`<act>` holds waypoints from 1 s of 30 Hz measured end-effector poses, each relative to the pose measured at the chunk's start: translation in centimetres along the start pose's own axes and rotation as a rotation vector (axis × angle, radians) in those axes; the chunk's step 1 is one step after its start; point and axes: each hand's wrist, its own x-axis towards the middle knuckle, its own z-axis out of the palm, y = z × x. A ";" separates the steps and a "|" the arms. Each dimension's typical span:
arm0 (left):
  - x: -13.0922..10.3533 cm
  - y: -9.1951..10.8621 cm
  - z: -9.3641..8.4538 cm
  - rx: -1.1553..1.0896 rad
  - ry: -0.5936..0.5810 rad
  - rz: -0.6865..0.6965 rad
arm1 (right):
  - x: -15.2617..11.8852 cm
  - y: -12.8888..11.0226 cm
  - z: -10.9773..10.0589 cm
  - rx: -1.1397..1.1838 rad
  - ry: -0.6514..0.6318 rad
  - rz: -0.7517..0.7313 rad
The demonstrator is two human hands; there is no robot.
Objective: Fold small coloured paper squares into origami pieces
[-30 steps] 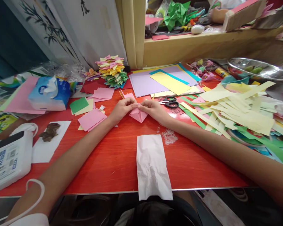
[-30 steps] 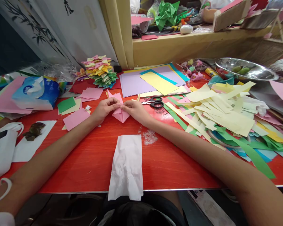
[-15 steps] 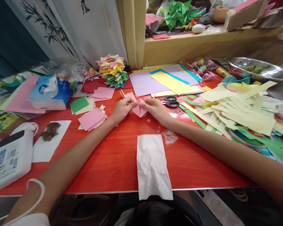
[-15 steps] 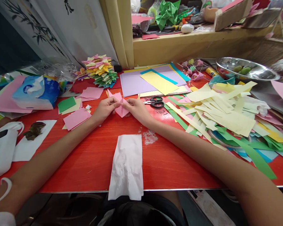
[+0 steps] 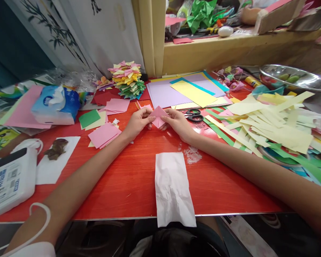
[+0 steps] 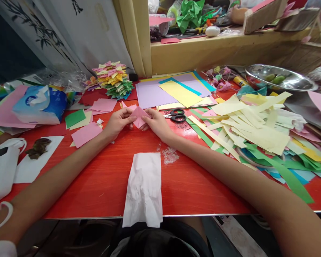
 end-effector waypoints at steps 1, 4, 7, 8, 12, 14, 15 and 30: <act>0.0 0.0 0.0 -0.014 0.013 0.009 | 0.0 -0.1 0.0 0.018 0.008 -0.001; 0.0 -0.1 -0.1 -0.075 0.043 0.020 | 0.0 -0.2 -0.1 0.057 0.045 -0.003; 0.0 -0.1 -0.2 -0.122 0.060 0.008 | 0.0 -0.1 -0.3 0.104 0.069 -0.005; -0.1 -0.1 -0.2 -0.127 0.066 0.006 | -0.1 -0.1 -0.3 0.119 0.069 -0.011; -0.1 0.0 -0.3 -0.142 0.086 0.009 | -0.1 0.0 -0.4 0.147 0.072 -0.032; 0.0 0.0 -0.3 -0.161 0.091 0.012 | 0.0 0.0 -0.4 0.146 0.081 -0.030; 0.0 -0.1 -0.4 -0.172 0.099 0.015 | 0.0 0.0 -0.4 0.141 0.087 -0.027; 0.2 -0.3 -0.2 0.043 0.188 0.117 | -0.6 -0.8 0.3 -0.133 -0.038 0.005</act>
